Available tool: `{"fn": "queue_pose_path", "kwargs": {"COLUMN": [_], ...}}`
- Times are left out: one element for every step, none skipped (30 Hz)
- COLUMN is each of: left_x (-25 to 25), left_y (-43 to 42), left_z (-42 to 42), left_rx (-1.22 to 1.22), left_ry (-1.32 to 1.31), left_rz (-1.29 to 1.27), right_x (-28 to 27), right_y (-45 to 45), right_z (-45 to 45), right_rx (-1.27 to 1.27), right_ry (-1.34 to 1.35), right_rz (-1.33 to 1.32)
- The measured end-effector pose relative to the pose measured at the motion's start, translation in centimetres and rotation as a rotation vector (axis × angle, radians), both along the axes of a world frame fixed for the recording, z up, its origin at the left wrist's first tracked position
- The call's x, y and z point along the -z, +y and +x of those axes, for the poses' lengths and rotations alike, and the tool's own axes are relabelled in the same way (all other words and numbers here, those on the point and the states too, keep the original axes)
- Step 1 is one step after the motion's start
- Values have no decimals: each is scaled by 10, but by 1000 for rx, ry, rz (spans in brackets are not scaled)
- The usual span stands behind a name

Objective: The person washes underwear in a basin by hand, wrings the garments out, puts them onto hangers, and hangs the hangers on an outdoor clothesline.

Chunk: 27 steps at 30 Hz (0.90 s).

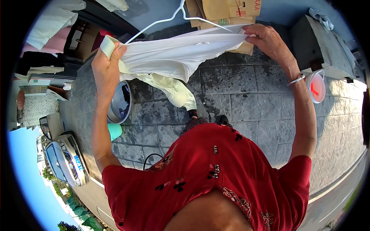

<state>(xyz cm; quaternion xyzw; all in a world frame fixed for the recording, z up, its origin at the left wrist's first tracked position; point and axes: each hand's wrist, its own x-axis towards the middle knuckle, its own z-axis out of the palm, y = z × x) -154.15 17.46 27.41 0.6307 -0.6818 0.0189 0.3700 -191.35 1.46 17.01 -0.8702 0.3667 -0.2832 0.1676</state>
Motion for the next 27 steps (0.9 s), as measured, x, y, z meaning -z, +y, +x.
{"fn": "queue_pose_path", "kwargs": {"left_x": [0, 1, 0, 0, -1, -1, 0, 1, 2, 1, 1, 0, 0, -1, 0, 0, 0, -1, -2, -3, -5, -6, -5, -5, -6, -8, -2], "left_y": [-1, -1, -1, -1, -1, 0, 0, -2, -3, -5, -6, -7, -9, -10, -10, -10, -10, -11, -12, -12, -14, -16, -20, -23, -24, -24, -29], "left_z": [2, 3, 4, 4, 2, 0, -2, -4, -5, -5, -6, -5, -5, -3, -3, -2, -2, -2, 0, 0, 0, 0, 1, 5, 6, 7, 16], "left_rx": [-2, 9, 19, 16, 44, 71, 64, 67, 73, 73, 58, 42, 43, 65, 85, 77, 95, 112, 108, 85, 116, 150, 145, 146, 142, 137, 153], "left_ry": [0, -4, -8, -9, 6, 22, 21, 126, 230, 229, 325, 421, 421, 477, 534, 538, 587, 634, 604, 607, 624, 640, 641, 587, 578, 570, 662], "left_rz": [-2, 16, 34, 30, 50, 72, 70, 90, 110, 107, 97, 87, 82, 65, 49, 44, 49, 50, 48, 38, 43, 46, 22, 8, 22, 36, 37], "right_x": [-9, -16, -23, -30, -39, -53, -70, -81, -84, -91, -101, -107, -109, -111, -111, -112, -117, -123, -127, -127, -105, -105, -106, -107, -105, -101, -100], "right_y": [-4, -8, -12, -15, -19, -19, -15, -13, -19, -14, -6, -2, -1, -2, -1, 1, 8, 15, 20, 21, -2, -1, 4, 9, 10, 10, 10], "right_z": [0, 1, 2, 3, 5, 9, 13, 19, 25, 35, 47, 57, 62, 62, 63, 65, 60, 57, 57, 56, 47, 46, 45, 44, 43, 41, 41], "right_rx": [5, 3, 0, -4, -33, -39, -118, -196, -325, -326, -289, -251, -192, -195, -170, -148, -165, -182, -147, -115, -32, -56, -53, -51, -75, -23, 30], "right_ry": [11, 10, -27, -65, -148, -149, -276, -401, -469, -470, -573, -675, -652, -649, -644, -635, -595, -590, -511, -432, -260, -257, -257, -257, -256, -368, -481], "right_rz": [23, 21, 11, 2, 57, 54, 208, 363, 240, 237, 355, 473, 462, 456, 423, 395, 380, 379, 335, 292, 123, 121, 131, 138, 131, 133, 137]}}
